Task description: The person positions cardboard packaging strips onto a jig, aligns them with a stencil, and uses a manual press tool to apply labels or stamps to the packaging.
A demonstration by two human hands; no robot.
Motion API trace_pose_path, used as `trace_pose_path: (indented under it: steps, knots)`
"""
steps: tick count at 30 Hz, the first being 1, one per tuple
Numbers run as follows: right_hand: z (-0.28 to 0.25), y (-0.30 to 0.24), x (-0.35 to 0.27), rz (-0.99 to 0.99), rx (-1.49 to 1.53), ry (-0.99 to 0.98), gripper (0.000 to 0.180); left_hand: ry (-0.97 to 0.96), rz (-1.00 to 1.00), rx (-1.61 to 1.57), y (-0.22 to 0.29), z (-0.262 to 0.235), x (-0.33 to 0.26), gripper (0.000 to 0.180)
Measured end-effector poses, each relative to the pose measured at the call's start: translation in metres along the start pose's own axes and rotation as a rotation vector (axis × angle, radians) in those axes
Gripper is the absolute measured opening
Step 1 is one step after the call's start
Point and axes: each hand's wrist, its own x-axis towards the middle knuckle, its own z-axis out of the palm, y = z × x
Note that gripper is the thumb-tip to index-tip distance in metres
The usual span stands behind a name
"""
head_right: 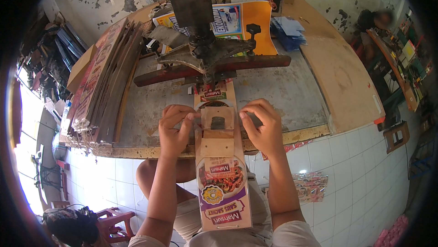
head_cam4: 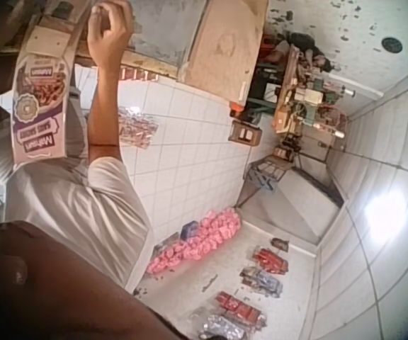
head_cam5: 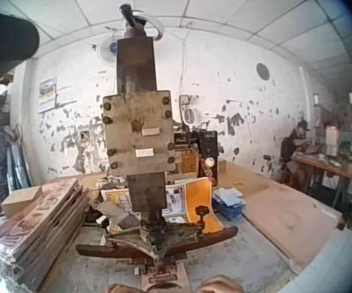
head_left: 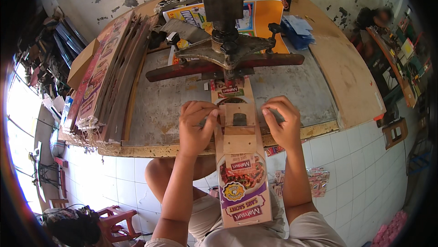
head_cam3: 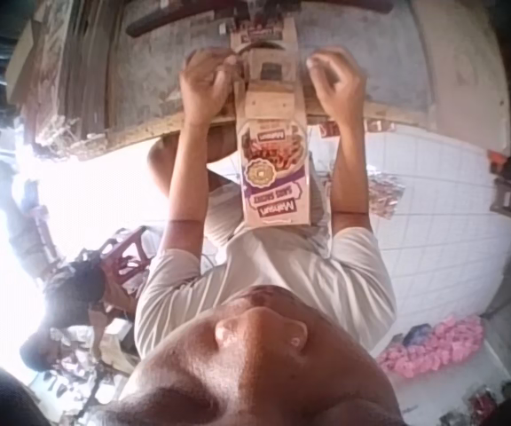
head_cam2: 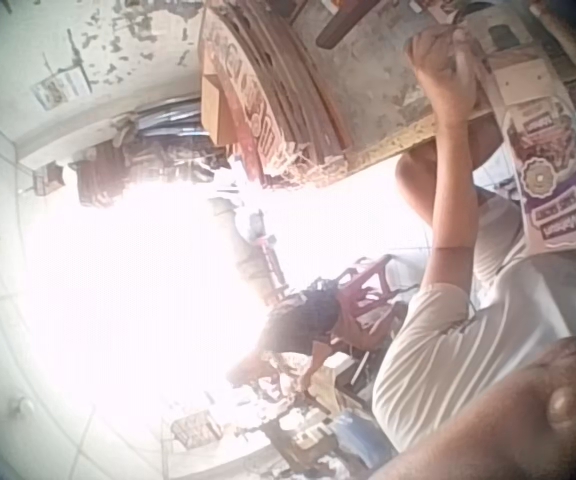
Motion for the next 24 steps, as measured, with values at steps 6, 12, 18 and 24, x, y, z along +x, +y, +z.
trace_pose_path:
  steps: [6,12,18,24]
  knots:
    - [0.002,-0.001,0.003,-0.014,0.013,0.007,0.007,0.030,-0.311,-0.862,-0.001,-0.008,-0.017,0.030]
    - [-0.003,-0.004,0.000,-0.059,0.031,0.039,0.011,-0.060,-0.353,-1.669,0.053,-0.012,-0.061,0.032]
    - [-0.015,-0.073,-0.016,-0.356,0.136,0.066,0.020,-0.183,-0.481,-1.922,0.099,-0.030,-0.081,0.018]
    - [-0.030,-0.141,-0.046,-0.761,0.044,-0.118,0.016,-0.243,-0.592,-2.057,0.133,-0.028,-0.098,0.009]
